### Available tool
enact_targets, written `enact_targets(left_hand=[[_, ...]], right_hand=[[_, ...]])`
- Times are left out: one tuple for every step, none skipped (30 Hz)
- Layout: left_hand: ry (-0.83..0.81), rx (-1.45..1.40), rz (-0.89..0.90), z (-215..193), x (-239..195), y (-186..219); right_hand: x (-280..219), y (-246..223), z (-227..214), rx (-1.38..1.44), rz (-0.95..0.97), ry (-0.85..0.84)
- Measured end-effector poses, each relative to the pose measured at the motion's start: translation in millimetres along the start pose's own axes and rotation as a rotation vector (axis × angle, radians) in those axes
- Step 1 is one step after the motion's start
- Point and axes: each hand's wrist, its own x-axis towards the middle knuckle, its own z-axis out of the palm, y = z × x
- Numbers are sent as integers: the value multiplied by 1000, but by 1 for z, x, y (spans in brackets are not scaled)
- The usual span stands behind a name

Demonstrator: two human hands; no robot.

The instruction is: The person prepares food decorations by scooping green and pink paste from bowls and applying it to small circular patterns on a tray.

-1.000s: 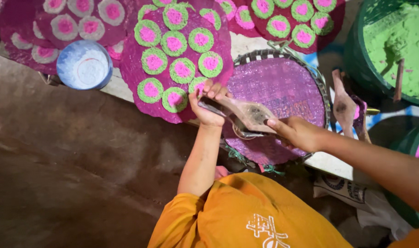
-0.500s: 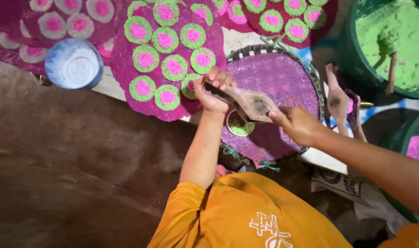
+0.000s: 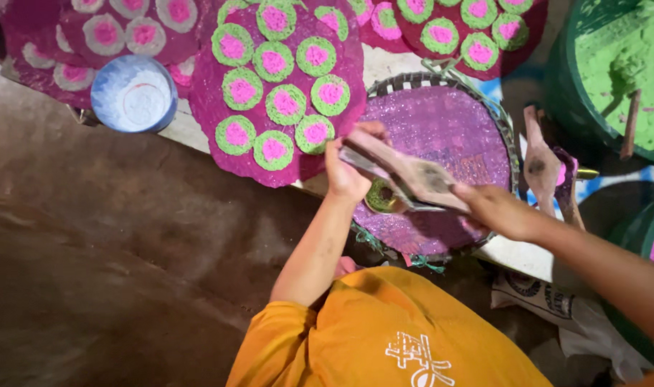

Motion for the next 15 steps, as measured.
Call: enact_targets(left_hand=[[22, 173, -71, 2, -4, 1], [8, 437, -118, 4, -9, 4], [-12, 704, -168, 8, -13, 8], [-32, 970, -216, 12, -18, 11], [-81, 1211, -233, 16, -27, 15], [-132, 1451, -247, 18, -38, 18], [-186, 1693, -261, 21, -49, 20], [-211, 1776, -251, 24, -56, 19], [-239, 1859, -237, 26, -61, 19], [-268, 1942, -223, 28, -64, 18], [-277, 1948, -220, 29, -66, 17], [-287, 1954, -217, 29, -68, 15], [-295, 1959, -215, 29, -69, 14], [-274, 1945, -200, 29, -69, 13], [-248, 1931, -186, 29, -68, 13]], right_hand=[[-5, 14, -11, 25, -43, -14], [-13, 27, -21, 38, -38, 10], [-21, 39, -27, 55, -32, 40], [-27, 49, -30, 177, 10, 72], [-33, 59, -27, 301, 56, 101], [-38, 66, -23, 425, 100, 130], [-43, 72, -15, 537, -36, 137], [-48, 75, -7, 648, -175, 145], [-52, 76, 1, 756, -317, 157], [-54, 76, 10, 823, -284, 172], [-56, 73, 18, 889, -253, 188], [-59, 71, 24, 955, -222, 204], [-62, 68, 29, 981, -261, 218], [-65, 65, 34, 1006, -301, 233], [-68, 63, 37, 1029, -340, 243]])
